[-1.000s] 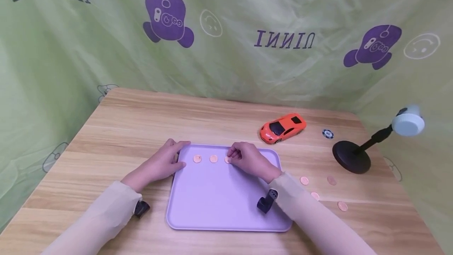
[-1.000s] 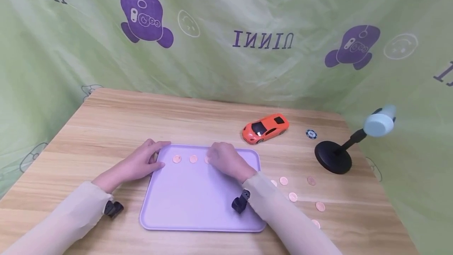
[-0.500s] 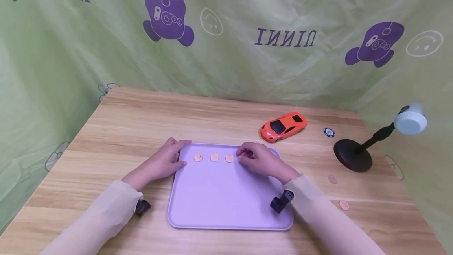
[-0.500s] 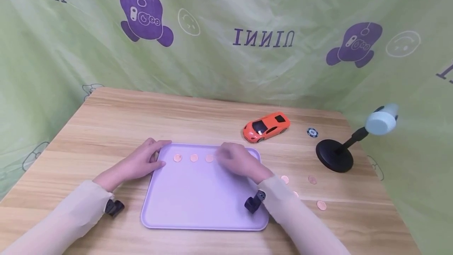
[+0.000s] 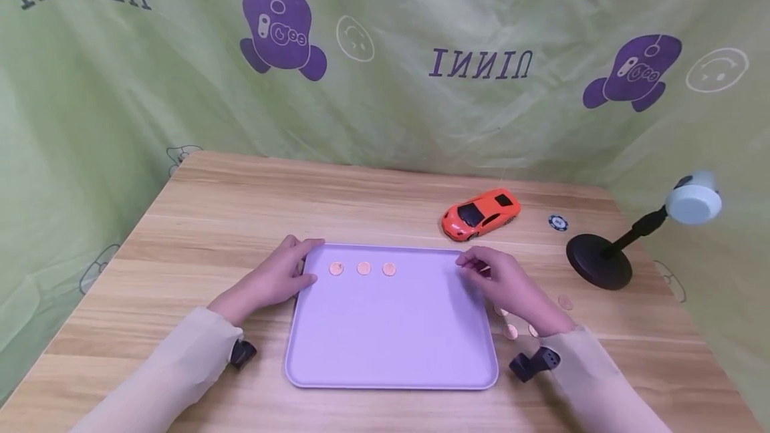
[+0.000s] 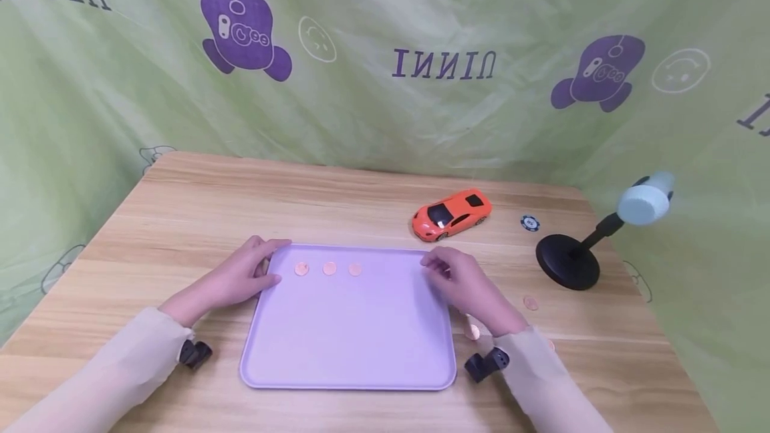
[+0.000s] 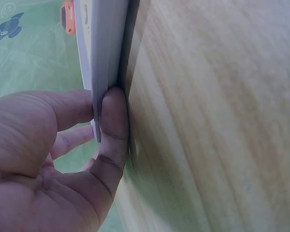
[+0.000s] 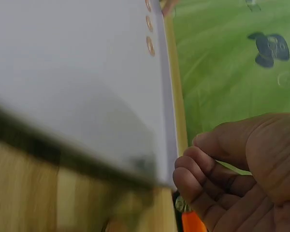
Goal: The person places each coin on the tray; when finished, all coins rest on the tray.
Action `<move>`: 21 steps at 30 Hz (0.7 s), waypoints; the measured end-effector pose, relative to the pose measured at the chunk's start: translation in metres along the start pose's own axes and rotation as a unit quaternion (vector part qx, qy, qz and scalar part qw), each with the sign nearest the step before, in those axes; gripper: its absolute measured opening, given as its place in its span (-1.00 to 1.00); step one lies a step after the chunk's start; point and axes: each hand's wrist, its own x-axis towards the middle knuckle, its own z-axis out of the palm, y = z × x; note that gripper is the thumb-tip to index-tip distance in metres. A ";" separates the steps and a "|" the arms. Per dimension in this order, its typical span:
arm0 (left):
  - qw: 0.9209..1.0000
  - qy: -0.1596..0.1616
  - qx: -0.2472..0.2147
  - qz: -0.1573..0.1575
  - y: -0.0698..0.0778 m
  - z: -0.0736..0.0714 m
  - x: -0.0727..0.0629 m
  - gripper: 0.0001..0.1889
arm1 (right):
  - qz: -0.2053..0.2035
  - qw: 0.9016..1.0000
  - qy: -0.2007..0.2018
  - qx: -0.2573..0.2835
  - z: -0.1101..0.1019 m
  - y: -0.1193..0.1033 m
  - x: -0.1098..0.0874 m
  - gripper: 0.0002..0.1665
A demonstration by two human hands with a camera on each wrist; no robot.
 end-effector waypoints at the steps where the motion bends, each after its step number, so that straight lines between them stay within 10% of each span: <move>1: 1.000 0.000 0.000 0.000 0.000 0.000 0.001 -0.33 | 0.004 1.000 0.002 -0.003 -0.003 0.005 -0.003 -0.81; 21: 1.000 -0.001 0.006 -0.007 -0.002 0.003 0.002 -0.33 | 0.082 0.996 -0.020 -0.036 -0.029 0.060 -0.059 -0.71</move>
